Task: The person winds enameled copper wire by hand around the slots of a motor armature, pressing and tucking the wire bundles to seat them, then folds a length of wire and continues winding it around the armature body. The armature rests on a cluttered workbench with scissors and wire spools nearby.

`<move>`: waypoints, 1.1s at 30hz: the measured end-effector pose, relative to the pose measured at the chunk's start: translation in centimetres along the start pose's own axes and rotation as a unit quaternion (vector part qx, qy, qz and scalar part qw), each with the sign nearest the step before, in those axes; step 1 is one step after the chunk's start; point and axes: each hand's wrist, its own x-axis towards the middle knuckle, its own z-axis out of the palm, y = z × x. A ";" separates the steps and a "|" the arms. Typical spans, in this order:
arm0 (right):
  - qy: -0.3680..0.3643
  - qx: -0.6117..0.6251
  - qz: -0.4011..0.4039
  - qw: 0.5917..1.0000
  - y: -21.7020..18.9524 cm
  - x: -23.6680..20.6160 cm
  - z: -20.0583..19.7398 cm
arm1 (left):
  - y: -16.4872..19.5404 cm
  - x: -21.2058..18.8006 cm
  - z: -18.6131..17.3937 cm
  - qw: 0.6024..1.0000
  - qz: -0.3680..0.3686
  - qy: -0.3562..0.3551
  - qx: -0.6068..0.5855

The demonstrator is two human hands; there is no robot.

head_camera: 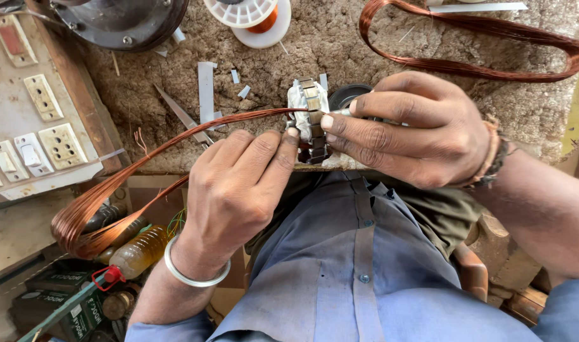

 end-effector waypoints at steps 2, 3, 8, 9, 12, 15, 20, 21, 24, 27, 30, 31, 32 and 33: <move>0.018 -0.004 0.005 1.000 -0.1 -0.1 0.5 | -0.2 0.2 0.1 1.000 -0.006 0.009 -0.012; 0.026 -0.003 0.011 1.000 -0.2 -0.1 0.7 | -0.3 0.3 0.1 1.000 -0.010 0.013 -0.018; 0.060 0.014 0.044 0.997 -0.5 -0.1 1.6 | -0.6 0.2 0.4 0.994 -0.057 0.022 -0.090; 0.060 0.021 0.053 0.997 -0.6 -0.2 1.7 | -0.7 0.2 0.5 0.991 -0.066 0.026 -0.113; 0.058 0.031 0.065 0.996 -0.7 -0.4 1.6 | -0.8 0.2 1.0 0.990 -0.089 0.040 -0.098; 0.060 0.031 0.071 0.995 -0.6 -0.2 1.6 | -0.8 0.4 1.7 0.988 -0.133 0.036 -0.070; 0.069 0.035 0.088 0.993 -0.8 0.0 2.0 | -0.9 1.0 3.1 0.970 -0.231 0.049 -0.063; 0.068 0.033 0.094 0.993 -1.0 -0.1 2.1 | -0.9 1.1 3.3 0.967 -0.238 0.064 -0.066; 0.071 0.050 0.097 0.991 -1.1 -0.4 2.3 | -0.3 1.5 4.0 0.949 -0.273 0.117 -0.101; 0.074 0.037 0.086 0.993 -1.1 -0.6 2.4 | 0.2 2.0 4.5 0.934 -0.279 0.168 -0.147; 0.073 0.027 0.080 0.994 -1.0 -0.3 2.1 | 0.5 2.0 4.6 0.904 -0.292 0.177 -0.257; 0.072 0.028 0.080 0.994 -1.0 -0.1 2.0 | 0.6 1.9 4.6 0.909 -0.274 0.181 -0.256; 0.070 0.028 0.080 0.994 -1.0 0.0 1.8 | 0.5 1.8 4.6 0.915 -0.255 0.184 -0.255; 0.069 0.028 0.083 0.994 -0.9 0.0 1.6 | 0.6 1.7 4.7 0.918 -0.244 0.182 -0.253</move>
